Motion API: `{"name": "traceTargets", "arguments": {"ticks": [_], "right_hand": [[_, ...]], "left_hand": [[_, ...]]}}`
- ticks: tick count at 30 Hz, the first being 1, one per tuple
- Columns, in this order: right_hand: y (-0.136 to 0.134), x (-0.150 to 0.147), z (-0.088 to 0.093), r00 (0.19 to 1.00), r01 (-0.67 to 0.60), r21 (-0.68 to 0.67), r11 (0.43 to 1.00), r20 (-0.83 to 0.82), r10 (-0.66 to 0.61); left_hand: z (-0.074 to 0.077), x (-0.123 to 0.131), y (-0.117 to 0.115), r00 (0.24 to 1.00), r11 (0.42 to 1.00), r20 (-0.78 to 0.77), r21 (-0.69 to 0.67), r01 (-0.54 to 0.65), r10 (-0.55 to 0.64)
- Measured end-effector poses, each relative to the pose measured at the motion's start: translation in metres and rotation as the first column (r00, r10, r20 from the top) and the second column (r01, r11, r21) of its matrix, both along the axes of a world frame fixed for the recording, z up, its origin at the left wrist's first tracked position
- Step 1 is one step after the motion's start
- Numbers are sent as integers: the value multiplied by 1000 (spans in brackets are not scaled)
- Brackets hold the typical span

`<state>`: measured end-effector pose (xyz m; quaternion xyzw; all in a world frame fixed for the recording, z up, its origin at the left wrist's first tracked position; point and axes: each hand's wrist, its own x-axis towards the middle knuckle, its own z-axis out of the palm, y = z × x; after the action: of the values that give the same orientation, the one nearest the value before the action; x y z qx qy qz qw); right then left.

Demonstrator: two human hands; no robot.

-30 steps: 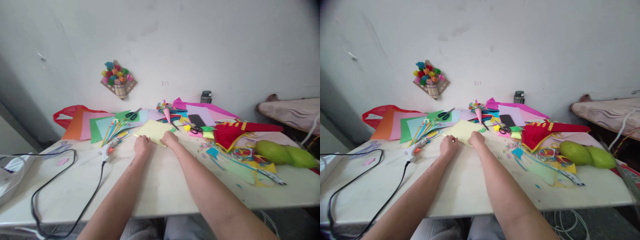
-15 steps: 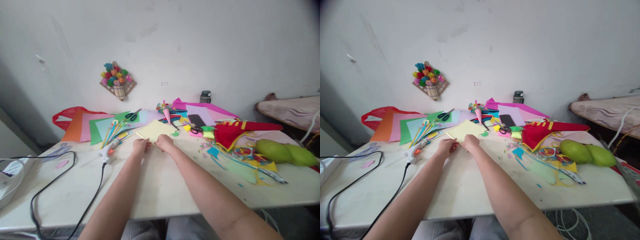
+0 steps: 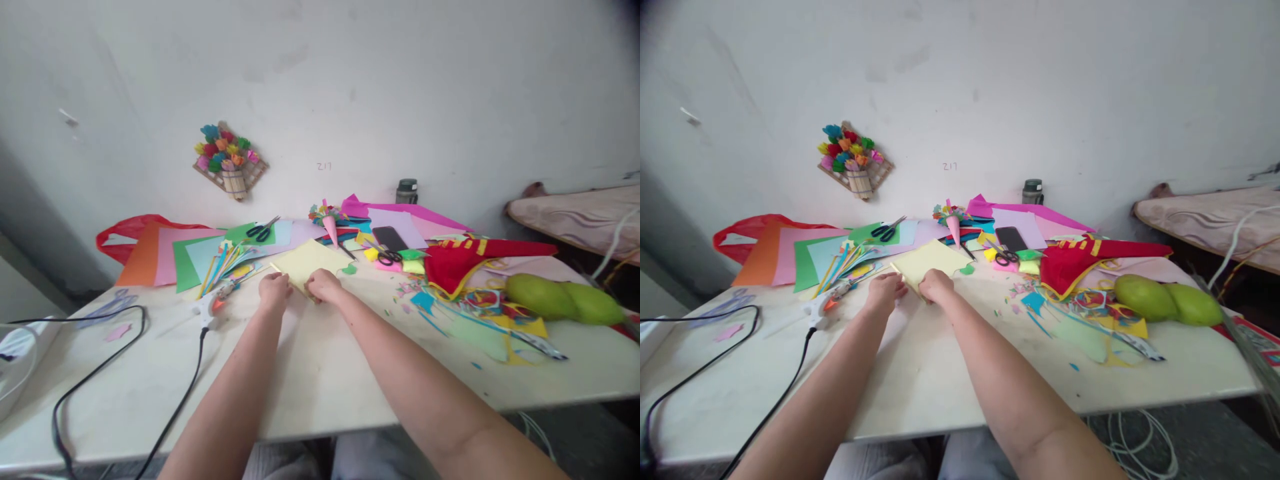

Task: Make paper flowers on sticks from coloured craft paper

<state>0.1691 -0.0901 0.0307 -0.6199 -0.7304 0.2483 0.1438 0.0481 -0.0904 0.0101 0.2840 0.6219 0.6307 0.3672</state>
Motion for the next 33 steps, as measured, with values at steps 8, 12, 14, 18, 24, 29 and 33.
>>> {"name": "traceTargets", "arguments": {"ticks": [8, 12, 14, 18, 24, 29, 33], "right_hand": [[3, 1, -5, 999, -37, 8, 999, -22, 37], [4, 0, -8, 997, -75, 7, 997, -3, 75], [4, 0, -8, 995, -101, 24, 995, -3, 102], [3, 0, -9, 995, -98, 79, 992, -4, 99], [1, 0, -8, 993, -112, 108, 988, -9, 114], [5, 3, -9, 994, -96, 137, 986, -33, 102], [16, 13, -12, 994, 87, 173, 981, -73, -76]], "left_hand": [[6, 5, -3, 952, 983, 272, -76, 166, -139], [6, 5, -6, 964, 966, 148, -108, 237, -220], [4, 4, -7, 957, 953, -17, -97, 287, -290], [-4, 2, -6, 887, 944, -328, -62, 325, -327], [-16, -2, 5, 778, 953, -566, -47, 299, -272], [-19, -8, 11, 800, 982, -573, -64, 176, -180], [-17, -15, 11, 838, 988, -524, -80, 130, -153]]}}
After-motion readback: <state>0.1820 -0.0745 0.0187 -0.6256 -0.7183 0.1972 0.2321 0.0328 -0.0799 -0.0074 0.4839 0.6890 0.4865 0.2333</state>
